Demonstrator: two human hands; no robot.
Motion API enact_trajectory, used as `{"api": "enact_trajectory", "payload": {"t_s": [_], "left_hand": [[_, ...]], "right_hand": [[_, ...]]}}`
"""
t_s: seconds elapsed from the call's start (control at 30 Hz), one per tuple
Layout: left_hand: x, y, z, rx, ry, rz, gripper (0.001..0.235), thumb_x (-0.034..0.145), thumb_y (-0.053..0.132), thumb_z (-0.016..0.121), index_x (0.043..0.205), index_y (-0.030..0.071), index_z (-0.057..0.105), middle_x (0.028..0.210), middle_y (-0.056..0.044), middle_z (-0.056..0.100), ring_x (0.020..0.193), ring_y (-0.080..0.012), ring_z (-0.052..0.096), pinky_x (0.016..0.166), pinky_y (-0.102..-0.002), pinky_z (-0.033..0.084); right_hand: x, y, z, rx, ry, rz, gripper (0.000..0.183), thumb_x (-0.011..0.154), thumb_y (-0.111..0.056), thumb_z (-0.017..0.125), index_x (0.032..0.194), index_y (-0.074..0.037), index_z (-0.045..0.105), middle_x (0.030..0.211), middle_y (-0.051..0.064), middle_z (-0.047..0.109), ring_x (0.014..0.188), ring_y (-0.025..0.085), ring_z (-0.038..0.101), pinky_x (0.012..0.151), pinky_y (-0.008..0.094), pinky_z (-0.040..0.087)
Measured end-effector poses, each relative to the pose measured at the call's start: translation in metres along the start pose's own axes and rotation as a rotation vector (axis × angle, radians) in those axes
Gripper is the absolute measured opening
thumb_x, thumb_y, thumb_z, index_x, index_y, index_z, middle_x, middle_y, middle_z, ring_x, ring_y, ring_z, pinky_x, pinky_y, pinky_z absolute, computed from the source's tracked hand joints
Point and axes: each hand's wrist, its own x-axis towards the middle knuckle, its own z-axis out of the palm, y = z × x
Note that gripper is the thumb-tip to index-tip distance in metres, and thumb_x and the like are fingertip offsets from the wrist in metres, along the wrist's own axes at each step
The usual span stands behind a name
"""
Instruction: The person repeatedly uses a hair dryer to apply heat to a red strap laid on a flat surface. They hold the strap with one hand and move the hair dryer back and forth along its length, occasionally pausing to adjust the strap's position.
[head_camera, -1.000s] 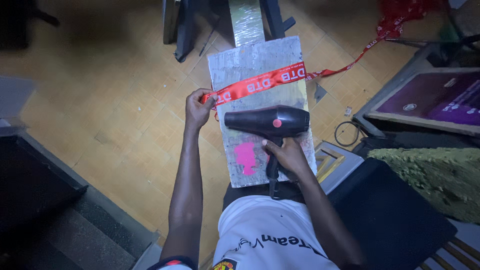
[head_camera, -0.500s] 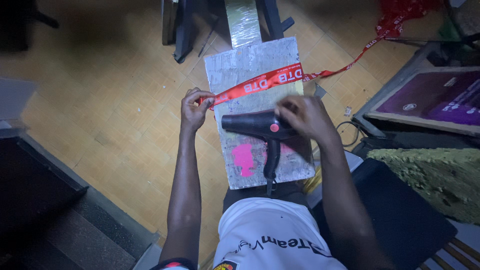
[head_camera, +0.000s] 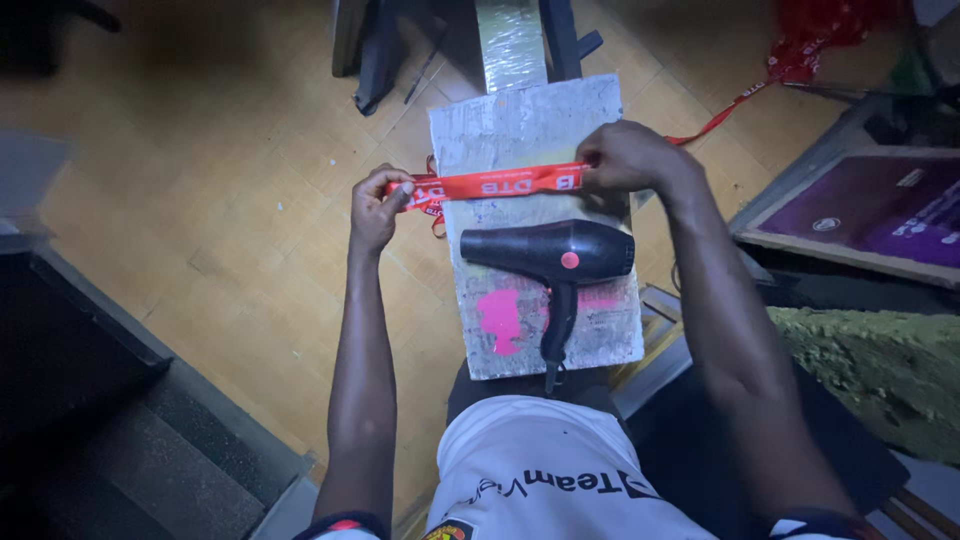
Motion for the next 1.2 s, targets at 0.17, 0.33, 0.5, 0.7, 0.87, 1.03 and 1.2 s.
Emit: {"api": "enact_trajectory", "payload": {"t_s": [0.17, 0.33, 0.5, 0.7, 0.87, 1.03, 1.2], "left_hand": [[-0.001, -0.028, -0.029, 0.044, 0.075, -0.105, 0.007, 0.092, 0.011, 0.071, 0.097, 0.006, 0.072, 0.081, -0.003, 0.055, 0.079, -0.0094, 0.052, 0.068, -0.023, 0.055], [0.007, 0.014, -0.022, 0.608, 0.097, 0.005, 0.002, 0.085, 0.014, 0.074, 0.084, 0.016, 0.073, 0.089, -0.009, 0.071, 0.086, -0.0279, 0.061, 0.088, -0.038, 0.037], [0.031, 0.057, 0.045, 0.377, -0.083, 0.256, 0.030, 0.084, 0.006, 0.068, 0.113, 0.010, 0.073, 0.110, -0.015, 0.072, 0.105, -0.0372, 0.063, 0.096, -0.044, 0.042], [0.047, 0.077, 0.097, 0.629, -0.333, 0.131, 0.032, 0.083, 0.016, 0.070, 0.115, 0.021, 0.073, 0.097, -0.007, 0.075, 0.100, -0.0323, 0.059, 0.092, -0.044, 0.037], [0.049, 0.077, 0.070, 0.492, -0.362, 0.128, 0.014, 0.084, 0.018, 0.069, 0.095, 0.017, 0.078, 0.085, -0.014, 0.072, 0.089, -0.0374, 0.061, 0.085, -0.045, 0.044], [0.047, 0.058, 0.031, 0.362, -0.267, 0.098, 0.018, 0.079, 0.006, 0.070, 0.093, 0.011, 0.078, 0.076, -0.012, 0.063, 0.080, -0.0251, 0.057, 0.081, -0.035, 0.045], [0.045, 0.050, 0.005, 0.502, -0.159, -0.039, 0.016, 0.083, 0.010, 0.060, 0.085, 0.017, 0.074, 0.087, 0.006, 0.075, 0.085, -0.0123, 0.055, 0.080, -0.033, 0.042]], "right_hand": [[-0.012, 0.016, -0.009, 0.204, 0.031, -0.003, 0.022, 0.084, -0.028, 0.070, 0.087, -0.006, 0.074, 0.077, 0.019, 0.070, 0.081, 0.040, 0.067, 0.081, 0.050, 0.049], [-0.008, 0.004, -0.012, 0.404, 0.091, -0.130, 0.020, 0.085, -0.015, 0.062, 0.095, -0.003, 0.075, 0.079, 0.018, 0.068, 0.081, 0.030, 0.062, 0.080, 0.045, 0.048], [0.004, -0.006, -0.014, 0.467, 0.079, -0.204, 0.016, 0.088, -0.010, 0.065, 0.098, -0.002, 0.075, 0.084, 0.017, 0.073, 0.079, 0.027, 0.066, 0.078, 0.041, 0.050], [0.022, -0.006, 0.001, 0.590, 0.082, -0.275, 0.020, 0.084, -0.006, 0.063, 0.100, -0.003, 0.074, 0.080, 0.007, 0.068, 0.079, 0.019, 0.062, 0.078, 0.035, 0.049], [0.006, -0.012, -0.012, 0.544, 0.076, -0.288, 0.016, 0.088, -0.005, 0.063, 0.099, -0.002, 0.075, 0.083, 0.013, 0.073, 0.079, 0.025, 0.066, 0.079, 0.039, 0.048], [0.013, 0.026, -0.005, 0.500, 0.044, -0.280, 0.010, 0.093, -0.007, 0.064, 0.096, -0.002, 0.073, 0.086, 0.016, 0.073, 0.083, 0.024, 0.065, 0.081, 0.039, 0.049], [-0.004, 0.032, -0.022, 0.585, -0.006, 0.027, 0.015, 0.105, -0.012, 0.060, 0.107, -0.005, 0.073, 0.087, 0.009, 0.071, 0.074, 0.016, 0.067, 0.065, 0.031, 0.056]]}}
